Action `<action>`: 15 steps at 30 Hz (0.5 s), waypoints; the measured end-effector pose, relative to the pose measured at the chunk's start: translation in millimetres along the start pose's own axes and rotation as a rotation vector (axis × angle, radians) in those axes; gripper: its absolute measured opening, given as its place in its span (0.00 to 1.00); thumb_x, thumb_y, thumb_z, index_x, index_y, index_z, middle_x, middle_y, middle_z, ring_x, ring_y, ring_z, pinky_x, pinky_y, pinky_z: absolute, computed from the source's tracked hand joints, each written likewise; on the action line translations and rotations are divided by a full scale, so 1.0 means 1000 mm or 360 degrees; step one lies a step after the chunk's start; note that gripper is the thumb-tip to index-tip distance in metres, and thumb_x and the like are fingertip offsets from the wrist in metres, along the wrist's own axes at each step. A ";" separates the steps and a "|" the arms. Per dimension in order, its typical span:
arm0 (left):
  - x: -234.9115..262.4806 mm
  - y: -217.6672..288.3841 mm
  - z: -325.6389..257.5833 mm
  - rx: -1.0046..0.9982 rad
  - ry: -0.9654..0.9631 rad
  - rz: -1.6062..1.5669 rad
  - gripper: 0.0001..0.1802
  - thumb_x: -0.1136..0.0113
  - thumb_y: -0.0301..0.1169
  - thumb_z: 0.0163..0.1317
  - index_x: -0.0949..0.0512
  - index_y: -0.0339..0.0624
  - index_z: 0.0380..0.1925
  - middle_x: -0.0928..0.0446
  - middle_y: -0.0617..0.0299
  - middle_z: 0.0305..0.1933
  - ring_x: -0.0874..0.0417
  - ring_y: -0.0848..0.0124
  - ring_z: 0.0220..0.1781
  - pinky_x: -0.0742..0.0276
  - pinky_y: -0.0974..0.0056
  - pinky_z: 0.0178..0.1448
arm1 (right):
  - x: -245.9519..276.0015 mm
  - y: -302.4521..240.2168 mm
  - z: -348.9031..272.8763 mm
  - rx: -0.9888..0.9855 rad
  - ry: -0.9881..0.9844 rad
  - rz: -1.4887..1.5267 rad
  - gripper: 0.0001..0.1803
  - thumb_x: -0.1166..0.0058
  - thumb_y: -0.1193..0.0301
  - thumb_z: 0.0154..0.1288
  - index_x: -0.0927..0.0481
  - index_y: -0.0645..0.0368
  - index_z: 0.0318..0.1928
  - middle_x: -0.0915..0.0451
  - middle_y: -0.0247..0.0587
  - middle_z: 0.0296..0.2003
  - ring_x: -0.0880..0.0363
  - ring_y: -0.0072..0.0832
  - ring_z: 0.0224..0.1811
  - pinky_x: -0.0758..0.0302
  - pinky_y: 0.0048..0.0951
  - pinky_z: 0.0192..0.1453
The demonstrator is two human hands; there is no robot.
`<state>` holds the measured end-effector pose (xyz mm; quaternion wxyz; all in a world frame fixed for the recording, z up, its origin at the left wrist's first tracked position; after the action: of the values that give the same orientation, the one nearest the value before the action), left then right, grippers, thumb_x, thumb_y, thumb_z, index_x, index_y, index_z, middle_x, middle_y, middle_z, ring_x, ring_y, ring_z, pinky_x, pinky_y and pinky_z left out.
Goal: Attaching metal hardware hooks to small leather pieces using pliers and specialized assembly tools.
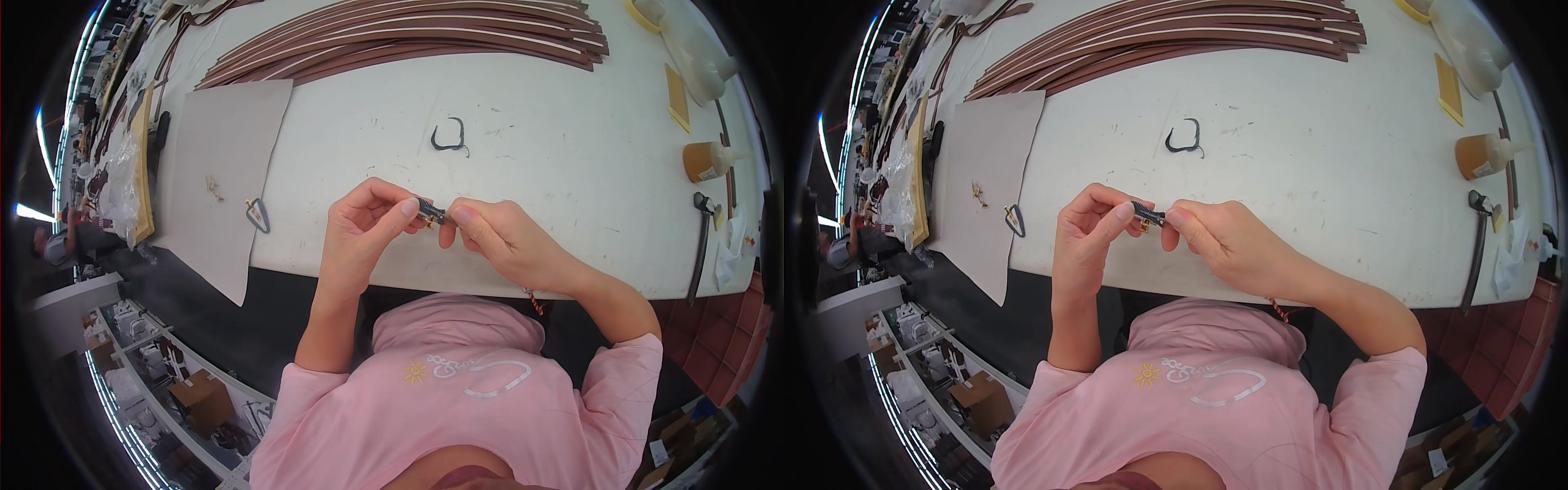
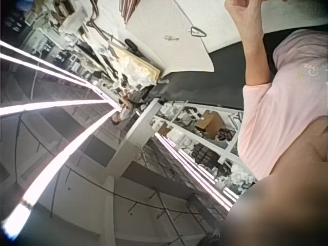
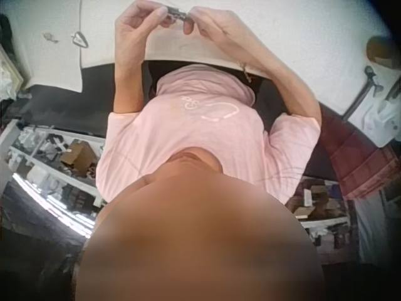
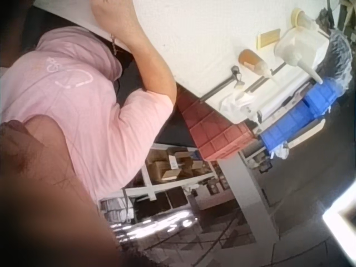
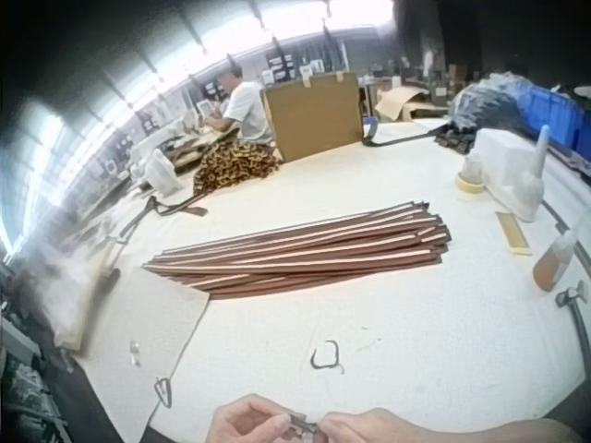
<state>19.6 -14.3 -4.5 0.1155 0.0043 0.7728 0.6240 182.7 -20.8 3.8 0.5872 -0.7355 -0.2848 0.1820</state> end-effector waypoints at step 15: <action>-0.006 -0.002 -0.001 -0.0037 0.0047 -0.0030 0.04 0.38 0.25 0.66 0.21 0.35 0.37 0.17 0.58 0.36 0.17 0.75 0.37 0.21 0.70 0.44 | 0.003 0.004 0.000 0.0162 0.0156 -0.0024 0.20 0.64 0.62 0.79 0.23 0.61 0.36 0.37 0.35 0.18 0.40 0.24 0.21 0.39 0.30 0.28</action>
<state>25.5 -16.2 -5.6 0.1099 -0.0135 0.7672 0.6318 185.6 -19.6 0.0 0.6385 -0.7105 -0.2515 0.1557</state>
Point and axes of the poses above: each hand's wrist, its own z-axis towards the middle knuckle, its own x-axis out of the back of the hand, y = z × x, the point moved 7 cm from there along z, towards the middle knuckle
